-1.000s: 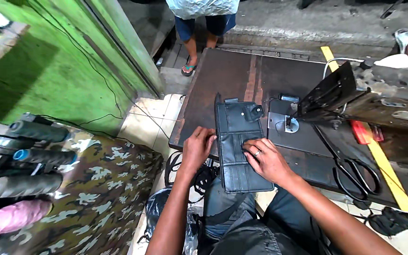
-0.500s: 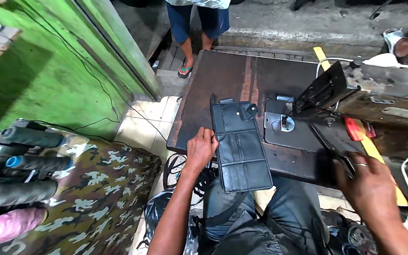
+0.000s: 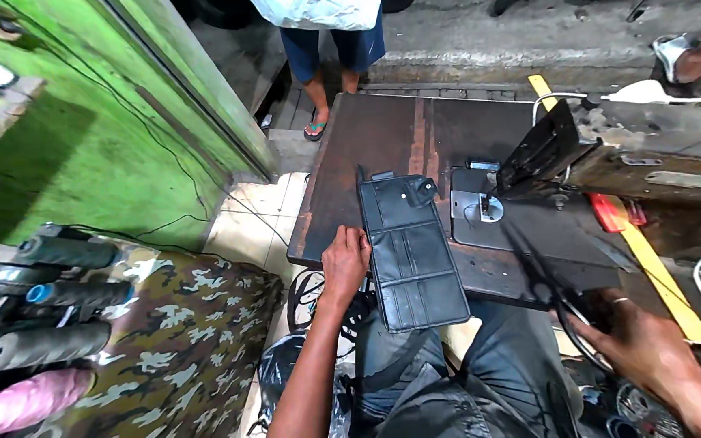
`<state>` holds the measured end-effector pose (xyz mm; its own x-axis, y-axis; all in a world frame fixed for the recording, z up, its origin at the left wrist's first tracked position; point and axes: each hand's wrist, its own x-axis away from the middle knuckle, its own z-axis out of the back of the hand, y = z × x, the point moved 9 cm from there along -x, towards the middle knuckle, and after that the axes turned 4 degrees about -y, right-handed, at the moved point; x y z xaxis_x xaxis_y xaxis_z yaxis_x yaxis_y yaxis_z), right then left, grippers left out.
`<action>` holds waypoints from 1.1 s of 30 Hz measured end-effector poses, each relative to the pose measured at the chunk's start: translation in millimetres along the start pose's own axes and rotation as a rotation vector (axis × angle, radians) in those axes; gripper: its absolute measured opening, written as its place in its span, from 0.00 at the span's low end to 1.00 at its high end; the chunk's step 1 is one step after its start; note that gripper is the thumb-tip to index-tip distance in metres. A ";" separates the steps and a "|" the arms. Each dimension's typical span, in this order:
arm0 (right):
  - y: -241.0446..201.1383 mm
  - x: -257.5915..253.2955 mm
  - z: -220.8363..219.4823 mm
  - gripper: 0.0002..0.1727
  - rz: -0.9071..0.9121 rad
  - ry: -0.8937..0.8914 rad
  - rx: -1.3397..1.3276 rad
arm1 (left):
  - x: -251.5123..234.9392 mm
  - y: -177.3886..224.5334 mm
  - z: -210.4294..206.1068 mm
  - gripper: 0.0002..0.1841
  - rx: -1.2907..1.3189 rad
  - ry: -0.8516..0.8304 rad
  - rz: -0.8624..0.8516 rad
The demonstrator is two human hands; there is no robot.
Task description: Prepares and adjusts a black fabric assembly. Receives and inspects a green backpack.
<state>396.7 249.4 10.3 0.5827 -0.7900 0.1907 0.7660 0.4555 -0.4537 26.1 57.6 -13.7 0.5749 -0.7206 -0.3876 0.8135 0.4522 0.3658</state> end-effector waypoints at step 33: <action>-165.6 -6.1 -147.3 0.35 -0.111 -1.065 -1.028 | 1.9 -1.8 1.0 0.08 0.072 0.012 -0.007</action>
<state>226.4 118.3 -44.0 0.8034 0.0710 0.5912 0.5600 -0.4274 -0.7097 25.7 54.9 -14.3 0.5706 -0.7171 -0.4001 0.8092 0.4078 0.4230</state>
